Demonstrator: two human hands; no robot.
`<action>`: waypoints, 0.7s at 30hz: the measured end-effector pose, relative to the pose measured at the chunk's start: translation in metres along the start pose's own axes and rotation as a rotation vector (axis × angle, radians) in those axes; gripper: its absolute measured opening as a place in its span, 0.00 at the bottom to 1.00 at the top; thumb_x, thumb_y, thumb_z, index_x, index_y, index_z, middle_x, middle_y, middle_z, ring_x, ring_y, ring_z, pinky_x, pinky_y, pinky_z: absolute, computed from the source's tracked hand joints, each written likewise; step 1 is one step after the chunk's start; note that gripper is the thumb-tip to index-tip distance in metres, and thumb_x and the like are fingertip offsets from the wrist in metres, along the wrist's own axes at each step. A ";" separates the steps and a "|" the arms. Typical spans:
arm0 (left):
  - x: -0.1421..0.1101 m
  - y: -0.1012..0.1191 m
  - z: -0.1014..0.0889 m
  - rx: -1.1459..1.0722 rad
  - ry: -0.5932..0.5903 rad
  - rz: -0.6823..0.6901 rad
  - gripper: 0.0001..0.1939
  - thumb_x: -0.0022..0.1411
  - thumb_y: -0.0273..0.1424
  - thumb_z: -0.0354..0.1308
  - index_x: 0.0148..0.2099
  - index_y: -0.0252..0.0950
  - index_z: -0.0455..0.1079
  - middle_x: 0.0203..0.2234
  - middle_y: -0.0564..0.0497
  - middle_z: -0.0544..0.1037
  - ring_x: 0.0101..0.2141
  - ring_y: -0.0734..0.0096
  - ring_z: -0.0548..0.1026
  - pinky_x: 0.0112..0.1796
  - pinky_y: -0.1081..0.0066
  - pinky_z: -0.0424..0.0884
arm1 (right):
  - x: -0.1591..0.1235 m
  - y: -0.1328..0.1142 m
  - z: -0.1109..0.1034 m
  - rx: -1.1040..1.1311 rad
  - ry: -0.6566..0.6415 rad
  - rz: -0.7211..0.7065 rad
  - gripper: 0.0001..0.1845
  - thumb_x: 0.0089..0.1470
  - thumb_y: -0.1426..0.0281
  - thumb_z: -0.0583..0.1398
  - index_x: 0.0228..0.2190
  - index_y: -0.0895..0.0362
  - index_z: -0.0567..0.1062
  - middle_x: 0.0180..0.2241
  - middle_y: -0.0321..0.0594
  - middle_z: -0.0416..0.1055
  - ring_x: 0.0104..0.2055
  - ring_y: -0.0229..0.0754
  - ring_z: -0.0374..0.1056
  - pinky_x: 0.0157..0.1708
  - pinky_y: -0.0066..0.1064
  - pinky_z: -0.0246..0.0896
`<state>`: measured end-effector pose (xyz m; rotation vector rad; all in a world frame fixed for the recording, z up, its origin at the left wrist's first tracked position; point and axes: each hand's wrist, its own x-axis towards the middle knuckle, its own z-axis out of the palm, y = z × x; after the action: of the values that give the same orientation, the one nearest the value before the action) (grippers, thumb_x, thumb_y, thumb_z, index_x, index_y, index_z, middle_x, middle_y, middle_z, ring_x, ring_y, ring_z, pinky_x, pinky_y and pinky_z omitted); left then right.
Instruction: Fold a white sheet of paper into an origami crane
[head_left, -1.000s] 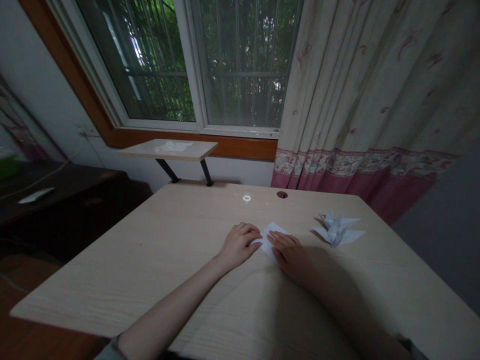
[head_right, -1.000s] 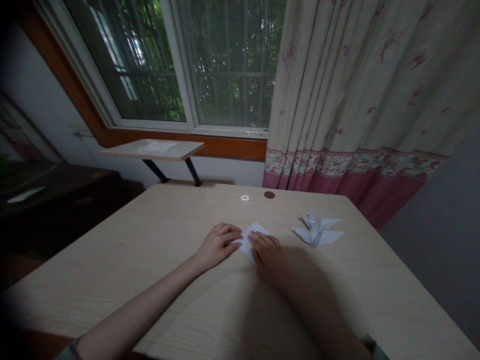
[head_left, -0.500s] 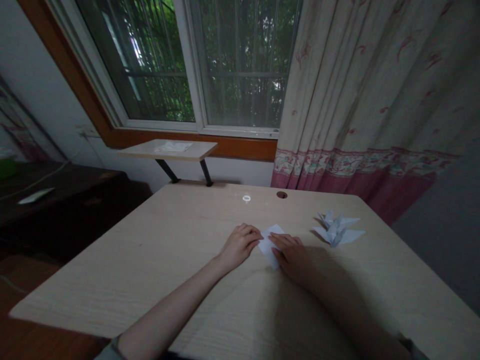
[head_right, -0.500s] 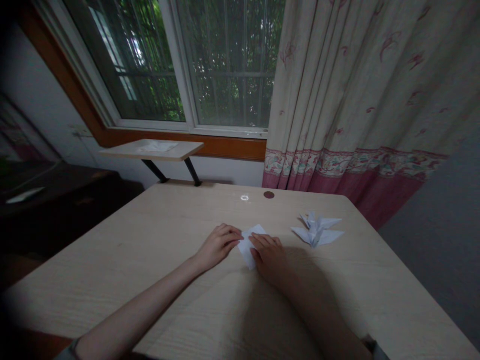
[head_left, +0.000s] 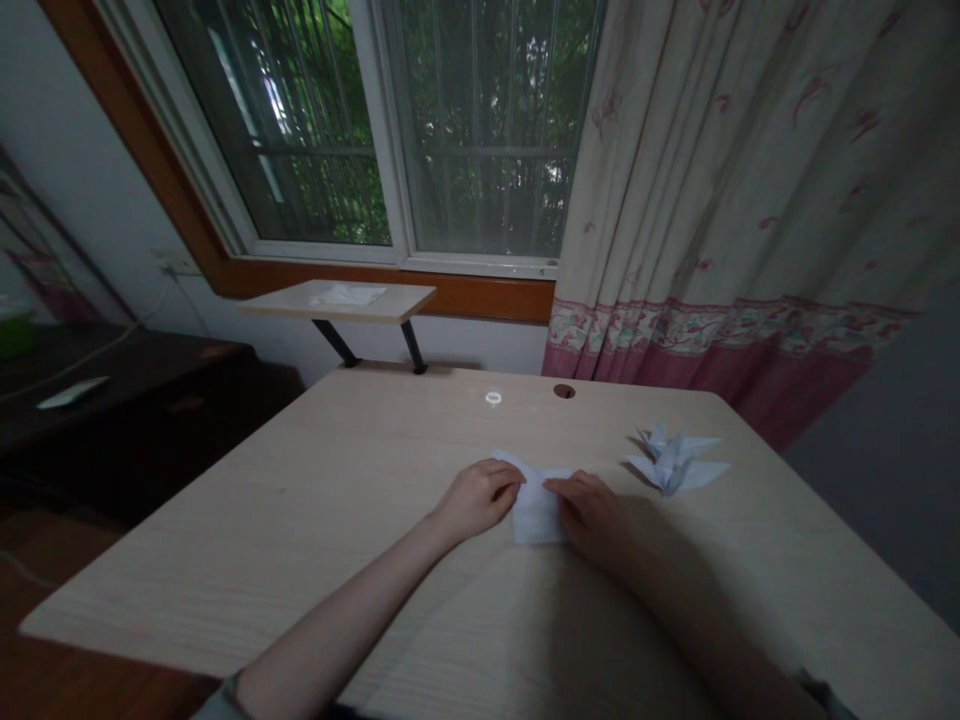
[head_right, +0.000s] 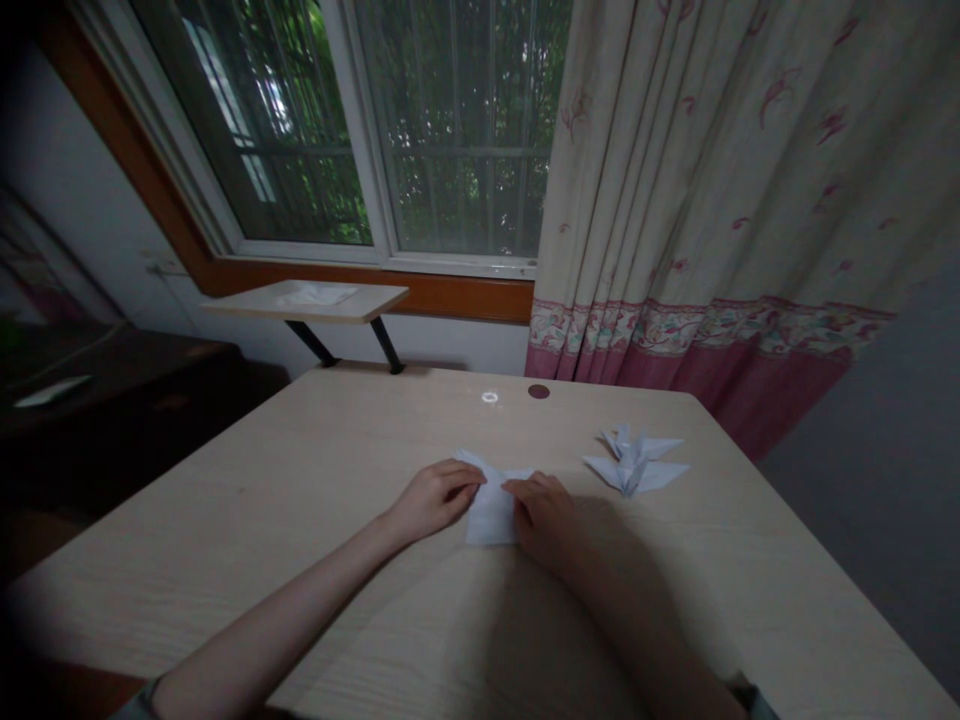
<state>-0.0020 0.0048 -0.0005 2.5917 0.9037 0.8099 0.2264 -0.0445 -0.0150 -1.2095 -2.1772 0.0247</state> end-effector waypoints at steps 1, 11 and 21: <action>0.000 0.002 -0.002 0.012 -0.012 -0.003 0.11 0.65 0.28 0.50 0.45 0.36 0.74 0.40 0.49 0.79 0.42 0.66 0.76 0.46 0.66 0.71 | 0.000 0.001 0.000 0.023 0.006 -0.002 0.19 0.52 0.79 0.52 0.41 0.52 0.74 0.36 0.41 0.75 0.40 0.45 0.70 0.43 0.39 0.66; -0.002 0.007 -0.016 0.029 -0.190 0.033 0.41 0.51 0.55 0.60 0.60 0.37 0.63 0.55 0.44 0.70 0.54 0.57 0.69 0.56 0.60 0.64 | -0.006 0.007 0.006 0.128 0.108 -0.025 0.15 0.51 0.78 0.54 0.39 0.54 0.74 0.39 0.44 0.75 0.43 0.45 0.71 0.46 0.41 0.68; -0.003 0.003 -0.011 0.013 -0.204 0.089 0.53 0.42 0.57 0.64 0.65 0.37 0.55 0.60 0.41 0.63 0.58 0.54 0.64 0.58 0.57 0.60 | 0.000 -0.004 -0.003 0.149 -0.101 0.050 0.17 0.54 0.76 0.53 0.44 0.57 0.74 0.47 0.46 0.73 0.49 0.46 0.69 0.52 0.42 0.65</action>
<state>-0.0086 0.0019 0.0080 2.6819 0.7414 0.5493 0.2246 -0.0478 -0.0107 -1.2004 -2.1882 0.2697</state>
